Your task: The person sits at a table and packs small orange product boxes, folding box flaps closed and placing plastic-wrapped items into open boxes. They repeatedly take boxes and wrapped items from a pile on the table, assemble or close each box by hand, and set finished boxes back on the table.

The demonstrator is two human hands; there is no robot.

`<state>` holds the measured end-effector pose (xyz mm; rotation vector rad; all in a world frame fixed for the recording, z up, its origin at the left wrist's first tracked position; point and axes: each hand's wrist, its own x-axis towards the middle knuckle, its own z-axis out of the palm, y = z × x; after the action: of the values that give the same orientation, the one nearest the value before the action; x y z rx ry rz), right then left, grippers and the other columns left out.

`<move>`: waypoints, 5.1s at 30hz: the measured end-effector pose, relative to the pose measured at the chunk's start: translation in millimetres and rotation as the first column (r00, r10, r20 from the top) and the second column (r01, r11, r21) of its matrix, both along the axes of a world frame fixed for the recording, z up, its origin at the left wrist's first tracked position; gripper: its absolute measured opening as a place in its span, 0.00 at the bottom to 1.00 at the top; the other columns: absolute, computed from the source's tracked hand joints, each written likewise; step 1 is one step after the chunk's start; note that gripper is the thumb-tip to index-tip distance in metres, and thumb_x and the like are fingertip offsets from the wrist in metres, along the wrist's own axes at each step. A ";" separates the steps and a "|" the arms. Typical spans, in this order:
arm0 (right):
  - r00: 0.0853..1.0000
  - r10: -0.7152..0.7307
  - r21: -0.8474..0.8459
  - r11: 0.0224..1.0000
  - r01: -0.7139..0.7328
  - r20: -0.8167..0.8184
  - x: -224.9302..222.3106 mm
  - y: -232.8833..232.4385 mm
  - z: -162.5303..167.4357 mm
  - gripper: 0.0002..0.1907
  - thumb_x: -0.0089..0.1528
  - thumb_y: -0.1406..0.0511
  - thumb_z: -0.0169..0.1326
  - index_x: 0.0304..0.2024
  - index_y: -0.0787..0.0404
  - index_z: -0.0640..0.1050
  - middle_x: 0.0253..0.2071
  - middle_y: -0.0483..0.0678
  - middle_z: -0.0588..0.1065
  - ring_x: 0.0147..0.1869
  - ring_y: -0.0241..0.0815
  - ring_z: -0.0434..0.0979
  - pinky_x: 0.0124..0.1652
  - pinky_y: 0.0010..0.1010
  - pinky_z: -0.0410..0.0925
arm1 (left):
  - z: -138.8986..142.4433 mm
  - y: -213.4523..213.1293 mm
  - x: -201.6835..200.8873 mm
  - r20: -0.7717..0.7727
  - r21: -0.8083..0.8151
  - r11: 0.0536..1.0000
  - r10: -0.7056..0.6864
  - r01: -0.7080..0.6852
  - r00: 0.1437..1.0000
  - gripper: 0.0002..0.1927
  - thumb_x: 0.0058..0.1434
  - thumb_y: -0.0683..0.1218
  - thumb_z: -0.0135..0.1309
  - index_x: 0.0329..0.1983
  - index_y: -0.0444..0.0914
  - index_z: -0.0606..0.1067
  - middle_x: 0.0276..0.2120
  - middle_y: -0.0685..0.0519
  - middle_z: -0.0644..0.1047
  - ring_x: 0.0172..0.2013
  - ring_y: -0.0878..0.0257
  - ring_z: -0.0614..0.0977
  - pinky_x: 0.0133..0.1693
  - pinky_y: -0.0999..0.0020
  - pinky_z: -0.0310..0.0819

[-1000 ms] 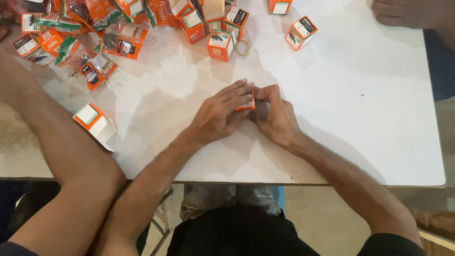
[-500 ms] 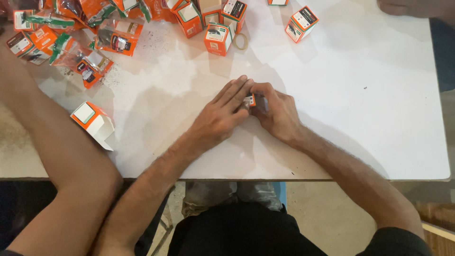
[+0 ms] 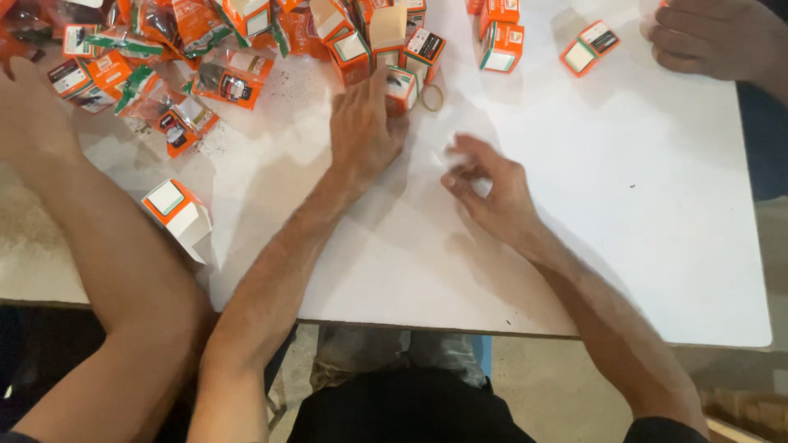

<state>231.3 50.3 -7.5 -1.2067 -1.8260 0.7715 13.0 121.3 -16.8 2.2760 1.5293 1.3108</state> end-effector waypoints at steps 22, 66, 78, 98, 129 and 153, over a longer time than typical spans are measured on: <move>0.993 0.112 -0.021 0.993 -0.112 0.023 -14.8 -17.0 4.3 0.30 0.64 0.69 0.61 0.66 0.66 0.64 0.59 0.56 0.72 0.65 0.52 0.74 0.62 0.40 0.66 | -33.0 -6.6 -84.4 -0.444 -0.030 0.987 0.129 -0.159 0.887 0.39 0.44 0.44 0.66 0.61 0.29 0.70 0.66 0.25 0.57 0.57 0.30 0.69 0.42 0.51 0.78; 0.962 0.025 0.184 0.980 -0.078 0.273 -4.5 -5.4 -5.6 0.32 0.56 0.71 0.67 0.62 0.69 0.70 0.57 0.59 0.73 0.61 0.62 0.72 0.57 0.48 0.67 | -9.0 -68.8 12.0 0.060 0.029 0.956 -0.292 0.291 0.955 0.09 0.66 0.47 0.63 0.41 0.37 0.79 0.74 0.38 0.56 0.76 0.35 0.51 0.73 0.30 0.48; 0.951 0.034 0.222 0.969 -0.107 0.309 -4.8 -6.6 -8.8 0.35 0.54 0.72 0.66 0.62 0.70 0.69 0.58 0.59 0.73 0.61 0.63 0.71 0.58 0.48 0.67 | -3.6 -60.9 32.4 0.350 -0.249 0.962 -0.019 0.113 0.937 0.21 0.57 0.41 0.63 0.52 0.33 0.72 0.62 0.39 0.67 0.47 0.47 0.75 0.48 0.56 0.72; 0.913 0.044 0.282 0.944 -0.171 0.406 -8.9 -12.8 2.0 0.31 0.55 0.74 0.64 0.61 0.62 0.75 0.59 0.57 0.73 0.61 0.59 0.73 0.55 0.46 0.71 | -10.4 -26.3 -6.2 0.846 -0.481 0.475 0.032 0.737 0.532 0.05 0.64 0.41 0.56 0.38 0.34 0.78 0.28 0.52 0.79 0.24 0.66 0.80 0.27 0.67 0.80; 0.982 0.039 0.093 0.994 -0.058 0.186 -5.7 -11.3 -15.7 0.26 0.59 0.73 0.64 0.52 0.61 0.63 0.57 0.60 0.77 0.58 0.65 0.78 0.49 0.47 0.73 | -11.3 -53.7 -9.5 0.027 -0.074 0.814 -0.576 0.576 0.817 0.14 0.59 0.42 0.67 0.46 0.38 0.77 0.65 0.45 0.74 0.70 0.46 0.69 0.68 0.50 0.66; 0.978 -0.053 0.344 0.939 -0.019 0.200 11.9 17.6 -34.0 0.50 0.58 0.65 0.70 0.73 0.64 0.52 0.75 0.62 0.52 0.77 0.65 0.54 0.69 0.53 0.60 | 0.3 32.4 -5.9 0.181 0.167 0.983 -0.111 0.081 0.977 0.11 0.69 0.41 0.60 0.53 0.39 0.75 0.56 0.45 0.71 0.54 0.47 0.78 0.49 0.56 0.76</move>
<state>243.2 67.9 -41.5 -1.0994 -2.0144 0.3015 7.1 153.7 -16.5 2.2055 1.2790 1.6221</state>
